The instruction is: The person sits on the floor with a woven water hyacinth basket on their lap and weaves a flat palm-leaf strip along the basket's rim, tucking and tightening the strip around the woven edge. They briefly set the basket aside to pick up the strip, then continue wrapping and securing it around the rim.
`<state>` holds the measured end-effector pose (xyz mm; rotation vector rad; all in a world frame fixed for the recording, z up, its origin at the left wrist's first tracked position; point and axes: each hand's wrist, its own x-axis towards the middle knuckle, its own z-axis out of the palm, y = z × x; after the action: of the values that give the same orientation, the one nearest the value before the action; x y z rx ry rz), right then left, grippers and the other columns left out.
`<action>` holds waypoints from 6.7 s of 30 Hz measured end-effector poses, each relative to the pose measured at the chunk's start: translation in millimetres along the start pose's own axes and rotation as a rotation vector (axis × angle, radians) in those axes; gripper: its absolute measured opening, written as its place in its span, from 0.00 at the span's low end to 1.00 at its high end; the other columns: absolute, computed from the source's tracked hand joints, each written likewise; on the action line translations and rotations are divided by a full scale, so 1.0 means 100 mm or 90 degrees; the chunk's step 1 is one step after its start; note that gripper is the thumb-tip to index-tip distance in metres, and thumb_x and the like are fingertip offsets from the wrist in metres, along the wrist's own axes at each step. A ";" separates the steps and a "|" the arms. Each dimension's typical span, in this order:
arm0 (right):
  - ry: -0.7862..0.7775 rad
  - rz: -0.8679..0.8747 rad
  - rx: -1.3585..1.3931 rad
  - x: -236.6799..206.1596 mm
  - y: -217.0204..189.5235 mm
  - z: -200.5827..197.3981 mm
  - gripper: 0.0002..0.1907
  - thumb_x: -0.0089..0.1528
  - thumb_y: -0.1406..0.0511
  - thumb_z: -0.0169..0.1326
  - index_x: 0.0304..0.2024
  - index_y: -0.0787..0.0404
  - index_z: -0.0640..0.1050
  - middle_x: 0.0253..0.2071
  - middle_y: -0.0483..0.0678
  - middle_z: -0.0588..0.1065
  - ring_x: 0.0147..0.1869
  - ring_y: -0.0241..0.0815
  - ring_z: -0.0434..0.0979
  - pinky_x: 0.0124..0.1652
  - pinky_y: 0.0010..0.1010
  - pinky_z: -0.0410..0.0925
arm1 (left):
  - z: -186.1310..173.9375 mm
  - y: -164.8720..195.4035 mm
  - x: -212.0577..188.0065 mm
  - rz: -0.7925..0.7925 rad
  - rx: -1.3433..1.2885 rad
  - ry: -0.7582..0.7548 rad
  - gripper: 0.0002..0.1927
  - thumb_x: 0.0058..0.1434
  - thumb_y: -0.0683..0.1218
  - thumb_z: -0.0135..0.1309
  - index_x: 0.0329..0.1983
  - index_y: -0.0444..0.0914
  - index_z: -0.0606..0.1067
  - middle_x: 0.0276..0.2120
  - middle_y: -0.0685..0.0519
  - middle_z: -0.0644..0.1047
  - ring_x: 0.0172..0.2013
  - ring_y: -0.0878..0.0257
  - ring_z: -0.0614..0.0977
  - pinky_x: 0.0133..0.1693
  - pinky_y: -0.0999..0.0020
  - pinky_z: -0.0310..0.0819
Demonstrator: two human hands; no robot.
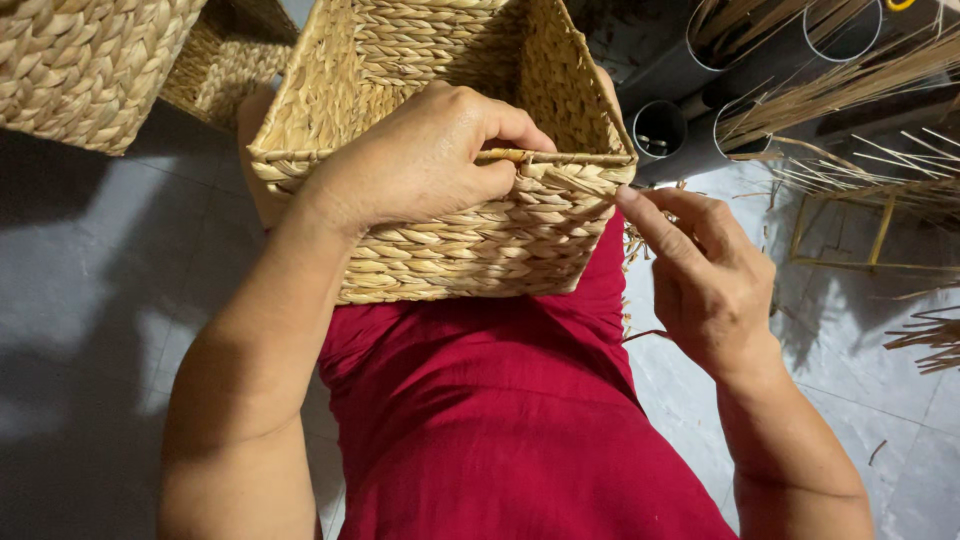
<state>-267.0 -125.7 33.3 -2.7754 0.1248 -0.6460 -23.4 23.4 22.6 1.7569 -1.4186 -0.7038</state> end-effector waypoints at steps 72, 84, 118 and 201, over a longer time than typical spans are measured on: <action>0.123 0.028 0.188 -0.62 0.16 0.70 0.28 0.59 0.81 0.61 0.61 0.64 0.75 0.33 0.48 0.71 0.33 0.40 0.70 0.34 0.30 0.65 | 0.30 0.22 -0.34 0.048 0.100 0.079 0.11 0.62 0.42 0.60 0.48 0.38 0.81 0.41 0.50 0.84 0.37 0.55 0.87 0.40 0.61 0.81; 0.109 -0.082 0.085 -0.29 0.12 0.61 0.26 0.59 0.80 0.64 0.59 0.64 0.78 0.32 0.47 0.70 0.30 0.39 0.68 0.30 0.32 0.63 | 0.25 0.22 -0.25 -0.006 0.069 0.041 0.10 0.61 0.44 0.60 0.46 0.40 0.81 0.36 0.49 0.84 0.35 0.56 0.87 0.39 0.60 0.80; 0.060 -0.210 -0.058 0.06 0.12 0.48 0.27 0.58 0.72 0.65 0.61 0.55 0.81 0.27 0.42 0.64 0.26 0.39 0.65 0.27 0.34 0.60 | 0.19 0.14 -0.19 0.026 0.023 0.049 0.11 0.61 0.44 0.57 0.47 0.39 0.82 0.36 0.45 0.84 0.36 0.53 0.87 0.41 0.61 0.80; 0.016 -0.015 0.175 0.43 -0.08 0.33 0.16 0.64 0.71 0.68 0.47 0.63 0.73 0.40 0.49 0.71 0.36 0.40 0.76 0.36 0.28 0.70 | -0.35 -0.28 0.31 -0.068 0.201 -0.099 0.08 0.57 0.49 0.55 0.32 0.40 0.77 0.24 0.53 0.78 0.27 0.61 0.79 0.34 0.59 0.73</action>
<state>-213.4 -115.6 25.3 -2.5080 0.0068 -0.6507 26.8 3.8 20.4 2.0718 -1.6205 -0.7165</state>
